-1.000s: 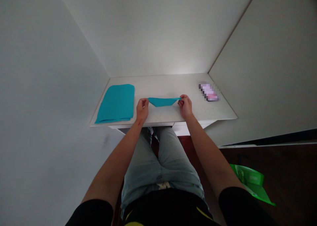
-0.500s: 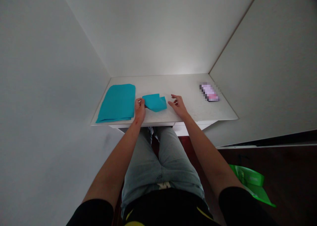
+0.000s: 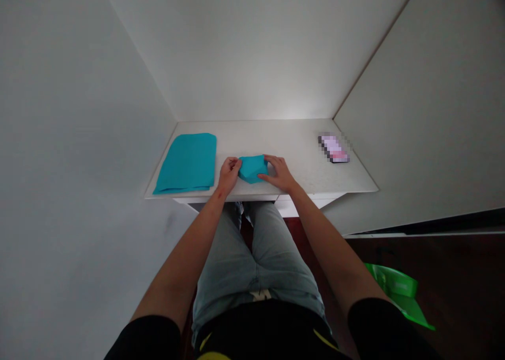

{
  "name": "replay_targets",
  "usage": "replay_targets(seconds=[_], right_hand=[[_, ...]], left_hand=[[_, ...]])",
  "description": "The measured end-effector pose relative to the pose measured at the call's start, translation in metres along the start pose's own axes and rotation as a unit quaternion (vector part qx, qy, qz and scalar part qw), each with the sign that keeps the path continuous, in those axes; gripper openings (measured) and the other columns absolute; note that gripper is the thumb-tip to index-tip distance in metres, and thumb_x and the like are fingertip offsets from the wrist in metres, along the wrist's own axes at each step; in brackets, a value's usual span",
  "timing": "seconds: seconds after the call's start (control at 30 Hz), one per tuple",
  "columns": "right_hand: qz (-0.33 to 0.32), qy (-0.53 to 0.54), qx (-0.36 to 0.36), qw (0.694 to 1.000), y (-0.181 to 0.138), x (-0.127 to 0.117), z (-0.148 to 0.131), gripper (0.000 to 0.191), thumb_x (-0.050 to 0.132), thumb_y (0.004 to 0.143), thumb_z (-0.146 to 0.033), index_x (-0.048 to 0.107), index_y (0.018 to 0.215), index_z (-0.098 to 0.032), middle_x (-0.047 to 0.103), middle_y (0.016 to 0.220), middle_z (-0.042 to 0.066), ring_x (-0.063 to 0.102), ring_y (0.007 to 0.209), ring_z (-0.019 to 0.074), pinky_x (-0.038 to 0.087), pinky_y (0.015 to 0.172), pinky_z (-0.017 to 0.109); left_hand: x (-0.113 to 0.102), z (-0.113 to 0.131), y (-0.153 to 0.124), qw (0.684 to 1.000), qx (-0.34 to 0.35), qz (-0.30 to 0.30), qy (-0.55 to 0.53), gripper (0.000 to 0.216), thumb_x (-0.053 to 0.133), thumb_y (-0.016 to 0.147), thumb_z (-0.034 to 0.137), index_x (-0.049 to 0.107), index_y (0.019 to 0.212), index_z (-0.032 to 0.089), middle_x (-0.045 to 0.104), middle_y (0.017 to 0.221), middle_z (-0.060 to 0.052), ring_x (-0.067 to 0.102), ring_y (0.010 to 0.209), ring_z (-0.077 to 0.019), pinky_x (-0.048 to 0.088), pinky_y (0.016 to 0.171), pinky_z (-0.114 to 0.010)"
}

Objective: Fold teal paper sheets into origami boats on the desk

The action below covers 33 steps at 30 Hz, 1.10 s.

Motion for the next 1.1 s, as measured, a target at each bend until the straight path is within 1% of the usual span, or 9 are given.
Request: replay_targets(seconds=[0.1,0.3,0.47,0.57,0.7,0.87,0.93,1.0,1.1], right_hand=[[0.012,0.002,0.014,1.0,-0.001,-0.002,0.003,0.066,0.084,0.086,-0.064,0.067,0.14,-0.031,0.066,0.139,0.013,0.057,0.134,0.0373,0.042,0.117,0.06],[0.052,0.048,0.048,0.996,-0.004,-0.007,0.013,0.096,0.091,0.074,-0.067,0.053,0.154,-0.028,0.058,0.131,0.014,0.057,0.113,0.0327,0.055,0.096,0.051],[0.081,0.084,0.097,0.988,-0.005,-0.007,0.026,0.077,0.085,0.083,-0.057,0.055,0.148,-0.027,0.055,0.128,0.01,0.056,0.083,0.0191,0.056,0.079,0.041],[0.109,0.097,0.116,0.983,-0.005,-0.011,0.028,0.059,0.078,0.089,-0.053,0.06,0.138,-0.025,0.058,0.121,0.007,0.054,0.073,0.015,0.053,0.074,0.037],[0.086,0.143,0.156,0.974,-0.005,-0.008,0.032,0.042,0.068,0.096,-0.06,0.066,0.121,-0.026,0.066,0.094,0.0,0.056,0.068,0.0156,0.047,0.068,0.033],[0.088,0.181,0.173,0.964,-0.006,-0.008,0.033,0.041,0.074,0.091,-0.062,0.067,0.113,-0.028,0.067,0.078,-0.004,0.058,0.068,0.0166,0.045,0.065,0.029],[0.097,0.154,0.183,0.966,-0.007,-0.01,0.036,0.038,0.079,0.087,-0.059,0.066,0.105,-0.027,0.065,0.074,-0.004,0.055,0.065,0.0163,0.041,0.063,0.029],[0.087,0.101,0.189,0.973,-0.006,-0.008,0.038,0.033,0.079,0.087,-0.055,0.064,0.094,-0.026,0.063,0.071,-0.004,0.053,0.065,0.0168,0.039,0.063,0.029],[0.042,0.021,0.186,0.982,-0.004,-0.002,0.039,0.03,0.067,0.094,-0.052,0.062,0.085,-0.024,0.065,0.074,0.0,0.054,0.069,0.0182,0.039,0.066,0.031]], left_hand=[[0.006,0.003,-0.004,1.0,-0.014,-0.023,-0.012,0.049,0.086,0.081,0.06,0.064,0.104,0.022,0.073,0.083,-0.001,0.066,0.073,-0.0158,0.052,0.066,-0.027],[0.008,0.005,-0.009,0.997,-0.043,-0.055,-0.029,0.059,0.092,0.072,0.056,0.067,0.113,0.02,0.079,0.094,-0.004,0.072,0.083,-0.0195,0.06,0.077,-0.033],[0.004,0.009,-0.008,1.0,-0.016,-0.022,-0.016,0.036,0.088,0.078,0.048,0.067,0.088,0.021,0.073,0.082,0.0,0.067,0.076,-0.0165,0.058,0.074,-0.03],[0.002,0.018,-0.01,0.999,0.03,0.003,0.039,0.023,0.082,0.086,0.041,0.069,0.085,0.021,0.073,0.082,-0.001,0.068,0.081,-0.0185,0.057,0.08,-0.032],[0.026,0.044,-0.024,0.964,0.145,-0.074,0.209,0.007,0.075,0.091,0.024,0.079,0.097,0.024,0.079,0.112,-0.007,0.07,0.113,-0.0258,0.052,0.11,-0.045],[0.055,0.053,-0.044,0.895,0.219,-0.157,0.356,0.011,0.081,0.09,0.026,0.085,0.1,0.03,0.061,0.155,-0.007,0.048,0.151,-0.032,0.037,0.128,-0.055],[0.057,0.054,-0.048,0.891,0.228,-0.162,0.357,0.01,0.078,0.095,0.035,0.085,0.095,0.028,0.054,0.162,-0.007,0.04,0.157,-0.0346,0.034,0.13,-0.059],[0.058,0.053,-0.049,0.896,0.228,-0.172,0.339,0.026,0.069,0.102,0.042,0.085,0.09,0.026,0.048,0.167,-0.007,0.038,0.158,-0.0359,0.034,0.131,-0.061],[0.056,0.048,-0.048,0.918,0.211,-0.18,0.284,0.036,0.064,0.105,0.05,0.084,0.093,0.022,0.038,0.172,-0.009,0.047,0.153,-0.0352,0.044,0.126,-0.057]])
Point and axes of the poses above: each hand's wrist, its own y-axis towards the middle knuckle, its own x-axis out of the palm, z = x × y, the point moved 10 cm from there along y, towards the middle knuckle
